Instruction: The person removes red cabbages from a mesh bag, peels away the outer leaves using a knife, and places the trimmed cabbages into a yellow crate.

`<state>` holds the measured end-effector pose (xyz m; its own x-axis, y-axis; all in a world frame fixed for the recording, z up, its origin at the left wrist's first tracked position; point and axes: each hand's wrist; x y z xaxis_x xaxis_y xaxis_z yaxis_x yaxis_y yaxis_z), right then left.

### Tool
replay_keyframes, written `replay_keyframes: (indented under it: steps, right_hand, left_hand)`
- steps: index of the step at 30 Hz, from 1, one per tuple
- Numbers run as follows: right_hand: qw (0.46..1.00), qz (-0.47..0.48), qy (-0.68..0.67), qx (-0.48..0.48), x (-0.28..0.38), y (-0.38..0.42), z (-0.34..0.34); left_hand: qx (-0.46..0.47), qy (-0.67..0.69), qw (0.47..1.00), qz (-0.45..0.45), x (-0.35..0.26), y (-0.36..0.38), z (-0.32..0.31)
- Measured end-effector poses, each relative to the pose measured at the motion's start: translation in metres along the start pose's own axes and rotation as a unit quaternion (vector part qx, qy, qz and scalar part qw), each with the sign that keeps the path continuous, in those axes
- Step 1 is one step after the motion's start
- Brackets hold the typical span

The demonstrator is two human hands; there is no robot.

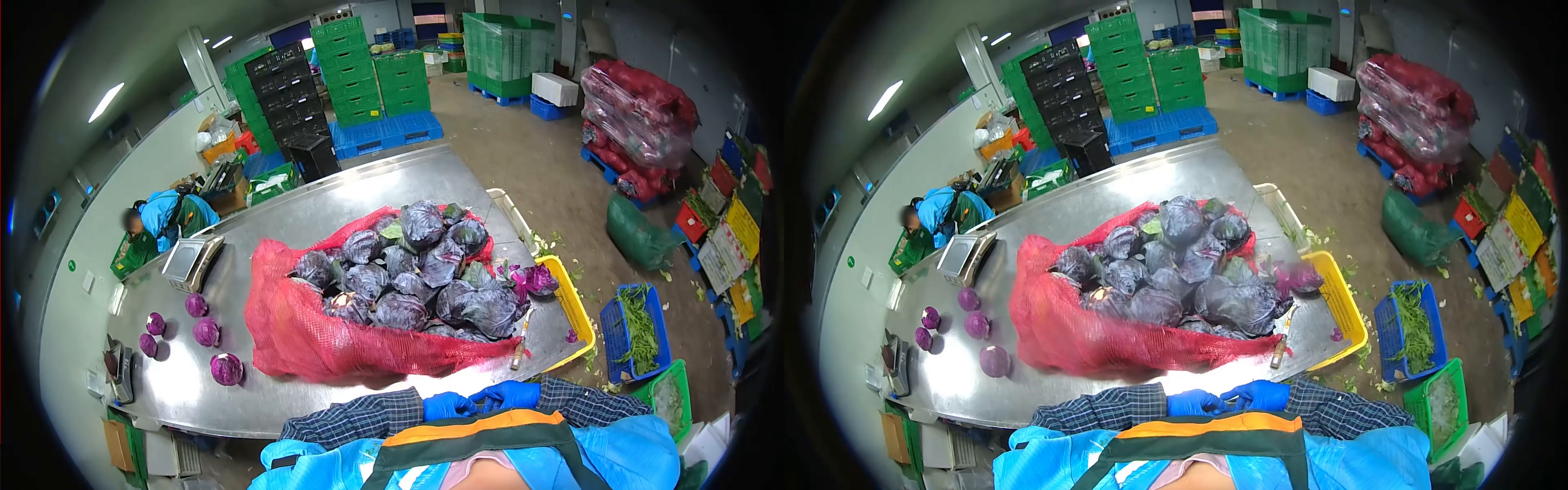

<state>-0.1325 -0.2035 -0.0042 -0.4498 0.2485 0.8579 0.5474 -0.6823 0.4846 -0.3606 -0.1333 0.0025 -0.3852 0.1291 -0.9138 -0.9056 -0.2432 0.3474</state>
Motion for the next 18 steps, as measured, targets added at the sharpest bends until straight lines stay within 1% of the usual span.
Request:
replay_keyframes:
  steps: [1,2,3,4,5,6,7,8,9,10,11,12,13,14,16,17,18]
  right_hand:
    - [1.0,0.005,0.021,-0.002,0.006,0.005,0.001]
    - [0.99,0.091,0.103,-0.026,-0.02,-0.007,-0.001]
    - [0.987,0.088,-0.126,-0.042,-0.052,-0.017,-0.013]
    - [0.988,0.135,-0.049,-0.061,-0.028,-0.006,-0.012]
    - [0.99,0.119,-0.002,-0.074,-0.046,-0.013,-0.017]
    - [0.991,0.105,0.015,-0.078,0.004,0.002,-0.015]
    - [0.989,0.137,-0.025,-0.055,-0.008,0.0,-0.018]
    - [0.977,0.047,-0.205,0.019,-0.007,0.005,-0.015]
    - [0.991,0.008,-0.128,-0.021,0.026,0.015,-0.015]
    - [0.997,-0.024,-0.039,-0.057,0.052,0.02,-0.014]
    - [0.997,-0.035,-0.047,-0.044,0.051,0.02,-0.017]
    - [0.997,-0.038,-0.048,-0.044,0.05,0.017,-0.016]
    - [0.997,-0.04,-0.05,-0.045,0.049,0.015,-0.016]
    - [0.997,-0.043,-0.049,-0.041,0.042,0.013,-0.017]
    - [0.992,-0.007,-0.115,-0.051,0.025,0.009,-0.018]
    - [0.992,-0.011,-0.115,-0.05,0.03,0.01,-0.018]
    - [0.994,-0.043,-0.081,-0.057,0.042,0.01,-0.018]
  left_hand:
    - [-0.01,-0.005,1.0,-0.025,0.001,0.001,0.004]
    - [-0.013,0.002,0.999,-0.048,0.001,0.004,-0.003]
    - [-0.083,0.094,0.991,-0.035,0.019,0.003,-0.02]
    - [-0.111,0.014,0.994,-0.001,0.076,-0.006,-0.03]
    - [-0.121,-0.06,0.991,0.015,0.015,0.005,-0.011]
    - [-0.129,-0.134,0.982,0.033,-0.05,0.018,0.01]
    - [-0.067,-0.098,0.992,0.036,-0.069,0.026,0.019]
    - [-0.012,-0.06,0.997,0.035,-0.064,0.035,0.014]
    - [-0.081,0.049,0.995,0.034,-0.017,0.041,-0.006]
    - [-0.16,0.148,0.975,0.034,0.021,0.043,-0.026]
    - [-0.158,0.164,0.973,0.043,0.012,0.048,-0.028]
    - [-0.143,0.04,0.988,0.038,-0.008,0.053,-0.016]
    - [-0.125,-0.087,0.988,0.032,-0.019,0.057,-0.011]
    - [-0.126,-0.082,0.988,0.033,-0.019,0.059,-0.015]
    - [-0.194,-0.104,0.975,0.008,-0.021,0.061,-0.023]
    - [-0.194,-0.1,0.976,0.008,-0.019,0.061,-0.026]
    - [-0.219,-0.027,0.975,0.019,-0.016,0.061,-0.03]
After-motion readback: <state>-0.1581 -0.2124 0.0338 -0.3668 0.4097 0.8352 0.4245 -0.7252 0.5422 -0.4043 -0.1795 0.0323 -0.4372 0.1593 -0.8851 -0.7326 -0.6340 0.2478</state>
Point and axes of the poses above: each hand's wrist, its own y-axis away from the middle knuckle, its own z-axis out of the back of the hand, x = y × z, and after that the axes turned 10 degrees about -x, right-handed
